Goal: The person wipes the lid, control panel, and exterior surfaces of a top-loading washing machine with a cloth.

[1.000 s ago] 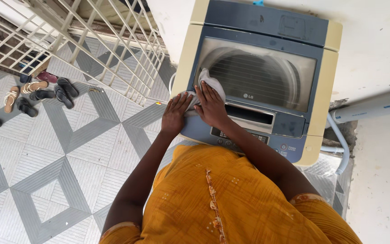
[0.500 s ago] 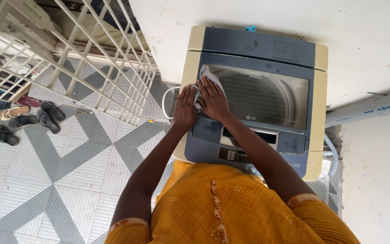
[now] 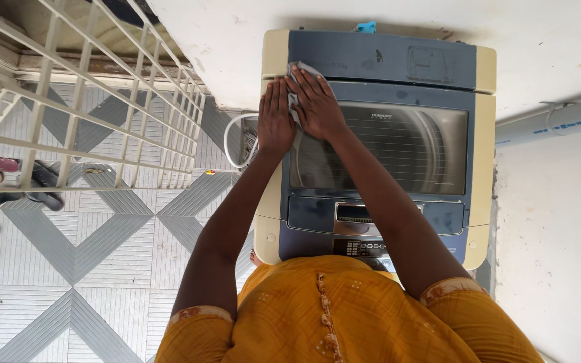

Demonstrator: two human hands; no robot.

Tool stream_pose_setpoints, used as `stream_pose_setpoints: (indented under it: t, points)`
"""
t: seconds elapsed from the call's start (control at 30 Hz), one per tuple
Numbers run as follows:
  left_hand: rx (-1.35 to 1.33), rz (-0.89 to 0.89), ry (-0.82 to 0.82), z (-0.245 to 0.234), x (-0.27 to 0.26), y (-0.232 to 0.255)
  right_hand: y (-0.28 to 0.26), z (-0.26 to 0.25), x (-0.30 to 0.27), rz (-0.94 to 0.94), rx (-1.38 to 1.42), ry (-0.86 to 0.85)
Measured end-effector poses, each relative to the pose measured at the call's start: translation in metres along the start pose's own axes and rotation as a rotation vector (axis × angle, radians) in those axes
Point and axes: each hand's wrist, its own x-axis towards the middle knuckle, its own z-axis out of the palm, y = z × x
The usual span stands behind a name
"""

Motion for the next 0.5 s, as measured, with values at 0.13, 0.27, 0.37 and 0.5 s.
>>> stream_pose_setpoints:
  t: [0.13, 0.27, 0.37, 0.5]
  points:
    - [0.029, -0.008, -0.042, -0.007, 0.031, 0.000, 0.023, 0.010, 0.041, 0.057, 0.024, -0.071]
    - [-0.052, -0.131, 0.061, -0.024, 0.035, 0.010, 0.054, 0.029, 0.083, 0.161, 0.010, -0.060]
    - [-0.183, -0.160, 0.211, -0.030, 0.033, 0.011, 0.077, 0.045, 0.100, 0.214, -0.026, 0.032]
    - [-0.174, -0.136, 0.246, -0.029, 0.036, 0.009, 0.114, 0.053, 0.096, 0.310, -0.052, 0.111]
